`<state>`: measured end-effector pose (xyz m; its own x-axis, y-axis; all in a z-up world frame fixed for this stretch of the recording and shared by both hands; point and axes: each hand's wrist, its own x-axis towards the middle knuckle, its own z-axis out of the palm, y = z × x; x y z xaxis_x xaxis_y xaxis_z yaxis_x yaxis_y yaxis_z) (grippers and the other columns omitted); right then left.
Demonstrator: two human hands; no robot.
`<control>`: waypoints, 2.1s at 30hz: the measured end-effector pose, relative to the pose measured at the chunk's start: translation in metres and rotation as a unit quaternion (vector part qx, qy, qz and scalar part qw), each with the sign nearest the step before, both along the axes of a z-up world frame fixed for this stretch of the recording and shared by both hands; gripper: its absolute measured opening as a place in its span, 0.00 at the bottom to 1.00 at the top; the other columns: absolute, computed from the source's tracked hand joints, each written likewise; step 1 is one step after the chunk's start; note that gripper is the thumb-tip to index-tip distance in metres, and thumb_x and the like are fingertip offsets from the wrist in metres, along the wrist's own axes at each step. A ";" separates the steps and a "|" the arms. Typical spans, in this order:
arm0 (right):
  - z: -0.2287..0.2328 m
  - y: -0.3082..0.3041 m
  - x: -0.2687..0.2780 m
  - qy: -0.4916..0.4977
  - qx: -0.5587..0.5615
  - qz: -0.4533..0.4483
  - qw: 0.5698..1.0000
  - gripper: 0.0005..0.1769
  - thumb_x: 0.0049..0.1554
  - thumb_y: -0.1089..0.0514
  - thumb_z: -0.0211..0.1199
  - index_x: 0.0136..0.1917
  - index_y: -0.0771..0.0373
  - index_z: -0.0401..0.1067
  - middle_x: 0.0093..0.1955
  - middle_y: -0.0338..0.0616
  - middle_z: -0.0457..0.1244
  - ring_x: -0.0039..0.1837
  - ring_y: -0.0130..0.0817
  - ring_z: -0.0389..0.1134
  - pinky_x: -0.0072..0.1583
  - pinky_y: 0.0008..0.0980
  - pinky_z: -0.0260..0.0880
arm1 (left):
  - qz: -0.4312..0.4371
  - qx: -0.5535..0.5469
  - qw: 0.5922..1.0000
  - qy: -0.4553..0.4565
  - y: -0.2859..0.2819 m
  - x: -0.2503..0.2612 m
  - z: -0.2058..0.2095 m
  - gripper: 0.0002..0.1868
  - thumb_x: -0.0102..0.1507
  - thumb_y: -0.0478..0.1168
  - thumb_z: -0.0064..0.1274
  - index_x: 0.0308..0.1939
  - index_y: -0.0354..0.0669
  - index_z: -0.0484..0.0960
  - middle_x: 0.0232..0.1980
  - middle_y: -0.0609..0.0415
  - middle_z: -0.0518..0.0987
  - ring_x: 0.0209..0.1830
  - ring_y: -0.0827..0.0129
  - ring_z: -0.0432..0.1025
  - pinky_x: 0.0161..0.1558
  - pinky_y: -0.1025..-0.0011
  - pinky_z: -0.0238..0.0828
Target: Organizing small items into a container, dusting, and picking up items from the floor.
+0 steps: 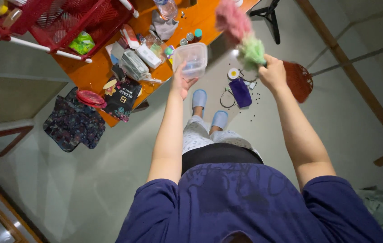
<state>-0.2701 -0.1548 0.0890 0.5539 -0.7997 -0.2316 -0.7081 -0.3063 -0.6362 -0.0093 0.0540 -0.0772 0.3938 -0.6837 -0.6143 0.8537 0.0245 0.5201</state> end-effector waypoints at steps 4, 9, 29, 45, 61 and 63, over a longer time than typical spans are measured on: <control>-0.004 0.032 0.011 -0.103 0.175 0.017 0.979 0.22 0.54 0.66 0.56 0.60 0.59 0.79 0.46 0.55 0.71 0.42 0.38 0.69 0.45 0.40 0.66 | 0.008 -0.029 0.999 -0.015 -0.004 -0.007 0.014 0.38 0.60 0.54 0.56 0.72 0.51 0.62 0.67 0.50 0.74 0.64 0.55 0.73 0.62 0.55 0.74; -0.040 0.035 -0.003 -0.079 0.140 0.230 0.960 0.26 0.48 0.67 0.58 0.61 0.59 0.75 0.47 0.53 0.71 0.47 0.42 0.73 0.52 0.38 0.71 | 0.085 -0.143 0.986 0.020 0.005 -0.004 0.018 0.34 0.63 0.59 0.47 0.68 0.45 0.71 0.69 0.49 0.73 0.67 0.55 0.71 0.64 0.52 0.73; -0.049 0.014 0.006 0.109 -0.016 0.094 0.989 0.16 0.55 0.60 0.60 0.57 0.58 0.78 0.47 0.53 0.71 0.48 0.46 0.72 0.51 0.43 0.71 | 0.155 0.001 0.979 0.133 0.006 -0.020 -0.031 0.34 0.57 0.55 0.61 0.63 0.44 0.73 0.54 0.48 0.80 0.50 0.55 0.76 0.49 0.62 0.68; -0.066 0.042 0.040 -0.150 0.217 0.106 0.959 0.15 0.61 0.63 0.52 0.58 0.62 0.75 0.44 0.38 0.68 0.46 0.24 0.64 0.50 0.28 0.67 | -0.069 -0.135 0.982 0.116 0.009 -0.038 0.012 0.36 0.63 0.50 0.59 0.69 0.34 0.68 0.64 0.38 0.77 0.63 0.47 0.73 0.65 0.51 0.70; -0.104 0.042 0.031 -0.071 0.214 0.090 0.970 0.13 0.62 0.58 0.57 0.56 0.63 0.76 0.43 0.43 0.68 0.46 0.28 0.67 0.50 0.32 0.69 | 0.008 -0.105 0.993 0.054 0.009 -0.030 0.000 0.34 0.65 0.53 0.57 0.70 0.39 0.69 0.61 0.47 0.78 0.61 0.53 0.71 0.58 0.55 0.69; -0.119 0.022 0.026 -0.196 0.244 0.158 0.937 0.15 0.60 0.60 0.54 0.58 0.64 0.75 0.47 0.40 0.69 0.49 0.26 0.66 0.53 0.30 0.69 | -0.014 -0.117 0.991 0.070 0.001 -0.033 0.015 0.35 0.64 0.52 0.57 0.70 0.38 0.69 0.64 0.48 0.78 0.65 0.55 0.72 0.64 0.56 0.69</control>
